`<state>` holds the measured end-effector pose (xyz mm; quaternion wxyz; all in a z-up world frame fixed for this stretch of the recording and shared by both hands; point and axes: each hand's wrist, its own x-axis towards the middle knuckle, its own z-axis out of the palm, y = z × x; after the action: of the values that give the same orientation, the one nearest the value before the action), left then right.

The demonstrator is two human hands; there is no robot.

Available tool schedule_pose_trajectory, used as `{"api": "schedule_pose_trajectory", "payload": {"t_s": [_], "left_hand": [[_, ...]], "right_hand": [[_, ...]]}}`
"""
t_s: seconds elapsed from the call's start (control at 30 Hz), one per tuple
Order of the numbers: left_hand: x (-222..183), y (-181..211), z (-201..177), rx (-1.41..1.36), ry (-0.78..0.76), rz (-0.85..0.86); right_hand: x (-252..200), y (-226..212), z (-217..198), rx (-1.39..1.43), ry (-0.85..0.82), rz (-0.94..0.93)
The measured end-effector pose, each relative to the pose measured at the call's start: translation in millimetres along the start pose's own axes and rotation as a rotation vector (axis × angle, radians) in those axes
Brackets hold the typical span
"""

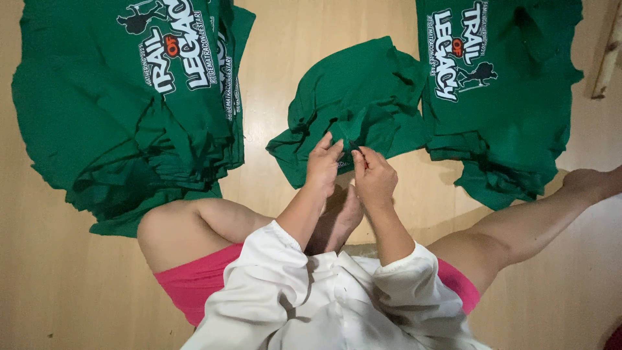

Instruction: Trimming loose threads from green t-shirts using a small cutting tool as part of quality control.

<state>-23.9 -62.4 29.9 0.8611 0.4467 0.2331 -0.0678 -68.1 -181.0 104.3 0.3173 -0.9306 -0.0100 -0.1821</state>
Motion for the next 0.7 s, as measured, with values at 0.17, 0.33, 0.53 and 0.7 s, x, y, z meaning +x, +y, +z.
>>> {"api": "schedule_pose_trajectory", "payload": {"t_s": [0.17, 0.33, 0.53, 0.7], "left_hand": [[3.7, -5.8, -6.7, 0.004, 0.006, -0.013], [1.0, -3.5, -1.8, 0.01, 0.016, 0.016], [12.5, -17.0, -15.9, 0.022, -0.007, -0.012], [6.6, -14.5, -7.8, 0.072, -0.016, 0.042]], "right_hand": [[6.2, -4.4, -2.2, 0.146, 0.042, 0.074], [6.7, -3.9, 5.1, 0.085, 0.024, 0.043], [9.7, 9.3, 10.5, 0.258, 0.008, 0.169], [14.2, -11.2, 3.0, 0.176, 0.032, 0.041]]}}
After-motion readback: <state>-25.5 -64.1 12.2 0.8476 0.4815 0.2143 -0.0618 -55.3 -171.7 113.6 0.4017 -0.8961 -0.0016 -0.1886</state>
